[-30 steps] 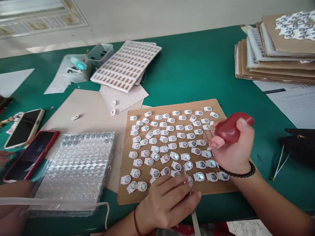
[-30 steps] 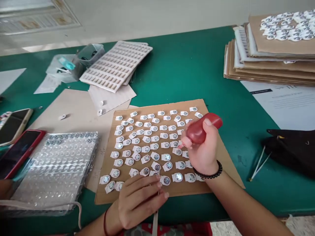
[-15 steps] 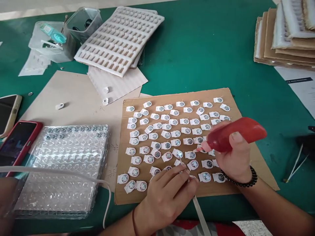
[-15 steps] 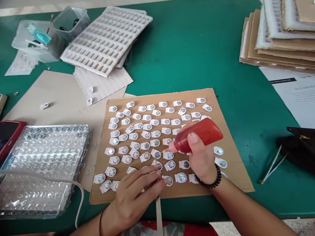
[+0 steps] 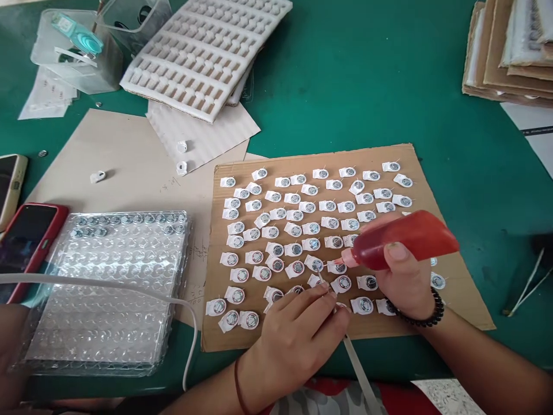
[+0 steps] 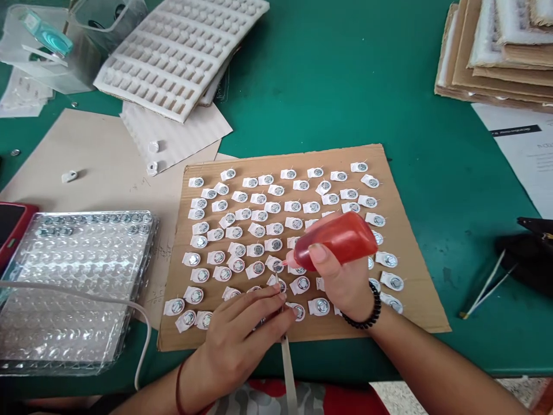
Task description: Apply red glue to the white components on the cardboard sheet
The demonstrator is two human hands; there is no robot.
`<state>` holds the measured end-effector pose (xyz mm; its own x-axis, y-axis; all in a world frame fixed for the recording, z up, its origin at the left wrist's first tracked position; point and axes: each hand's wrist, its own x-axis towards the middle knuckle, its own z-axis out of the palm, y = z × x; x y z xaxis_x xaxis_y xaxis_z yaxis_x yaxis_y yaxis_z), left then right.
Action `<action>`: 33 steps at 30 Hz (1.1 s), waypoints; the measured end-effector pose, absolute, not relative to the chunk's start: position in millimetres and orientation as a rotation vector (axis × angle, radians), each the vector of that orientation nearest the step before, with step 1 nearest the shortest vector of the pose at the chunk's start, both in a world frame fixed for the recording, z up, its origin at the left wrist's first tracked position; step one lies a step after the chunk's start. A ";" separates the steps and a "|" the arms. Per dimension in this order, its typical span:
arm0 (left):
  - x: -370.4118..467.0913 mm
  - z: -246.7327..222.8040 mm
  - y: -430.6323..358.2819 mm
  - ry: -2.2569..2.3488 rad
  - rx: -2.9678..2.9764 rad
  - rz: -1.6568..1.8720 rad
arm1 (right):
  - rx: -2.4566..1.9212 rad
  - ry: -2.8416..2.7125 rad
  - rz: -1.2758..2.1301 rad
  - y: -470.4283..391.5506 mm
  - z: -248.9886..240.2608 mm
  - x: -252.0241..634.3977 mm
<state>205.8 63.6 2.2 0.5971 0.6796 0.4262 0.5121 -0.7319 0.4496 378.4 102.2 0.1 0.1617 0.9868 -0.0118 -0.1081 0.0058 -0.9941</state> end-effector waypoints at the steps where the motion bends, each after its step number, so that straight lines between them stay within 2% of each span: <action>1: 206.0 2.4 63.5 0.975 2.549 0.844 | -1.189 -1.018 1.138 102.1 0.1 377.6; 6: 207.4 5.3 61.5 1.002 2.563 0.789 | -1.233 -1.223 0.974 100.1 -3.9 375.5; 12: 207.9 9.1 60.0 1.007 2.576 0.712 | -1.235 -1.373 1.094 94.7 -9.3 373.8; 17: 208.0 9.4 60.1 1.018 2.566 0.715 | -1.236 -1.522 0.938 97.1 -5.0 372.0; 24: 208.5 5.0 59.6 1.011 2.556 0.732 | -1.228 -1.618 0.805 100.5 -2.0 371.7; 33: 209.1 6.8 60.2 1.016 2.539 0.729 | -1.231 -1.652 0.810 100.3 -3.8 371.3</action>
